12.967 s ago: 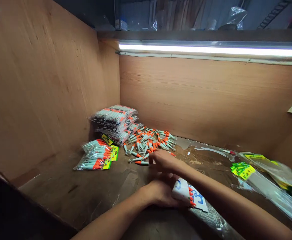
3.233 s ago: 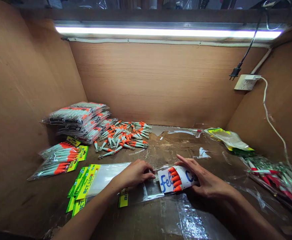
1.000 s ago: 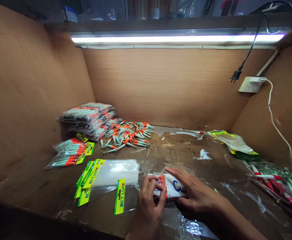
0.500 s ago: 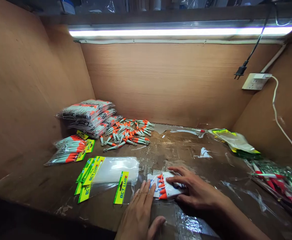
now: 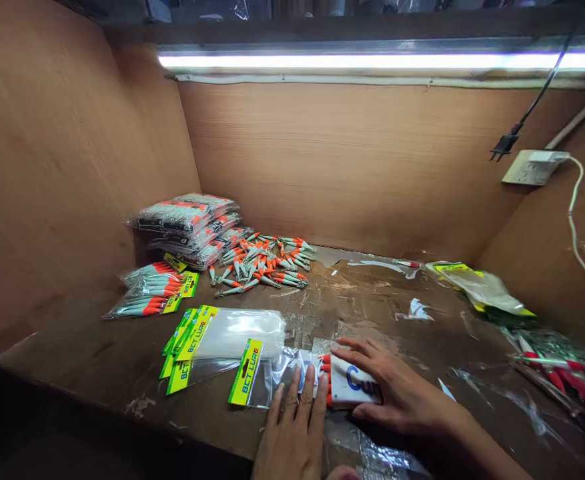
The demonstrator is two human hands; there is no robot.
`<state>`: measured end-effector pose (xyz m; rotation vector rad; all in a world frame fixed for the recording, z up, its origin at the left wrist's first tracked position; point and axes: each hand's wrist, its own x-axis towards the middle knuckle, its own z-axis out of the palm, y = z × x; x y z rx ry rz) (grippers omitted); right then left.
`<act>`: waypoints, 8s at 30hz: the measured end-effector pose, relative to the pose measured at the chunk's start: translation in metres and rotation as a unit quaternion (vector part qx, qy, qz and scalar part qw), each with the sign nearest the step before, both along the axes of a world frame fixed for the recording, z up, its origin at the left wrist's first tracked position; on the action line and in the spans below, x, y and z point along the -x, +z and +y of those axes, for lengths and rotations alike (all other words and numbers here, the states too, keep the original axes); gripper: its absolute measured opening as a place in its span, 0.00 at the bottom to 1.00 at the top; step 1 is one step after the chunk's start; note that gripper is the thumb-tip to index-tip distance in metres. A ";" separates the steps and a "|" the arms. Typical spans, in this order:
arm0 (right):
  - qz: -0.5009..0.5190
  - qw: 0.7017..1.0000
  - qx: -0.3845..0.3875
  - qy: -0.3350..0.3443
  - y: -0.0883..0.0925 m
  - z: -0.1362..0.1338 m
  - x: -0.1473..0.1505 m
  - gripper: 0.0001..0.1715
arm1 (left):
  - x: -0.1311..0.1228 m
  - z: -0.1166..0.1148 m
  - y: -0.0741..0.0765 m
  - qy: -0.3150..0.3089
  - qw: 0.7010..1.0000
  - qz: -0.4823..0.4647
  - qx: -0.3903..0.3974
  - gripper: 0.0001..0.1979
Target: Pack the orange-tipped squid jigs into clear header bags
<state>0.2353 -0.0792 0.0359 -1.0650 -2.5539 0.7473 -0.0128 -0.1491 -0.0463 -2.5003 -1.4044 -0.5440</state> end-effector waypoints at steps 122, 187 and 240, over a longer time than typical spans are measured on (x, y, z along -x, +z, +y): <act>0.241 0.964 -0.098 -0.050 0.098 0.116 0.054 0.40 | -0.006 0.188 0.097 -0.308 0.661 -0.564 0.387 0.55; 0.213 0.956 -0.134 -0.149 0.059 0.055 0.026 0.10 | 0.004 0.175 0.089 -0.329 0.714 -0.282 0.550 0.29; 0.199 0.949 -0.097 -0.224 -0.017 0.055 0.023 0.14 | -0.013 0.174 0.066 -0.294 0.599 -0.404 0.626 0.37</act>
